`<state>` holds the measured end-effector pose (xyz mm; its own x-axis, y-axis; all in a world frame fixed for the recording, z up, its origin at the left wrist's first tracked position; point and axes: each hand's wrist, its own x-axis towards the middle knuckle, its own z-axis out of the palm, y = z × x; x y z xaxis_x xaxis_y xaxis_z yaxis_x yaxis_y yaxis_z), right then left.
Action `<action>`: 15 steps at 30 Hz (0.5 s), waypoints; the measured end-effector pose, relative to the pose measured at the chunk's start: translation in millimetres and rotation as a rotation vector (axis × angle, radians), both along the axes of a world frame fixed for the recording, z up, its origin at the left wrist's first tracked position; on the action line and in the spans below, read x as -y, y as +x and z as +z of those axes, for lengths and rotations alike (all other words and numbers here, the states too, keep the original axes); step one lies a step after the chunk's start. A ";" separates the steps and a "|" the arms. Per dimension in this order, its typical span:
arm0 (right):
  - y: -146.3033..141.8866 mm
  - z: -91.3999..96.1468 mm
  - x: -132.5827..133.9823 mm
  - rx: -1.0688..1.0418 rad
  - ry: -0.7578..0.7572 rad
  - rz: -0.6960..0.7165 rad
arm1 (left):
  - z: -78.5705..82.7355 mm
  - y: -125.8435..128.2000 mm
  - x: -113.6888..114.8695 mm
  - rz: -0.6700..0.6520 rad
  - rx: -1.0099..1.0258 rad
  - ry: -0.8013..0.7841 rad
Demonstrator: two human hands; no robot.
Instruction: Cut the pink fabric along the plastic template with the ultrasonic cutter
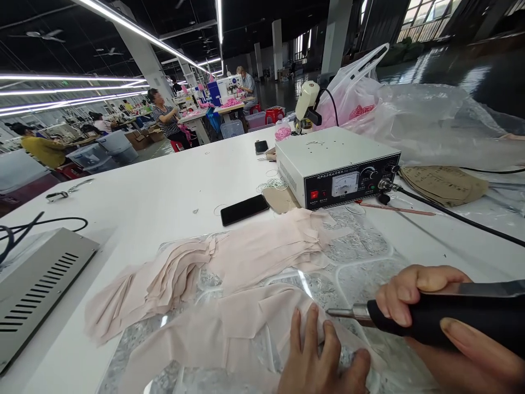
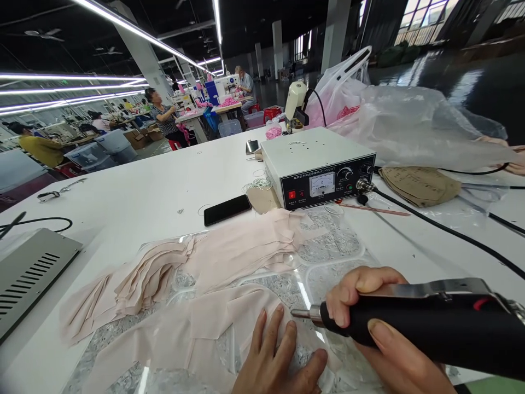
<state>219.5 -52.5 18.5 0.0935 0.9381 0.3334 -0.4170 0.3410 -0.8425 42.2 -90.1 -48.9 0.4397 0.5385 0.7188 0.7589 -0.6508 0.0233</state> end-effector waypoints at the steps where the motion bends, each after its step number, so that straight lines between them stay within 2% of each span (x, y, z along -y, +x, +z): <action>1: 2.7 -4.4 2.1 0.010 0.005 0.032 | 0.5 -0.2 -0.3 -0.004 0.004 0.001; 5: 7.5 -12.5 10.5 0.088 0.015 0.065 | 2.4 -2.1 -2.8 -0.022 0.013 -0.011; 15: -1.3 2.4 8.1 0.086 -0.006 0.026 | 2.5 -6.7 -4.1 -0.051 -0.014 -0.033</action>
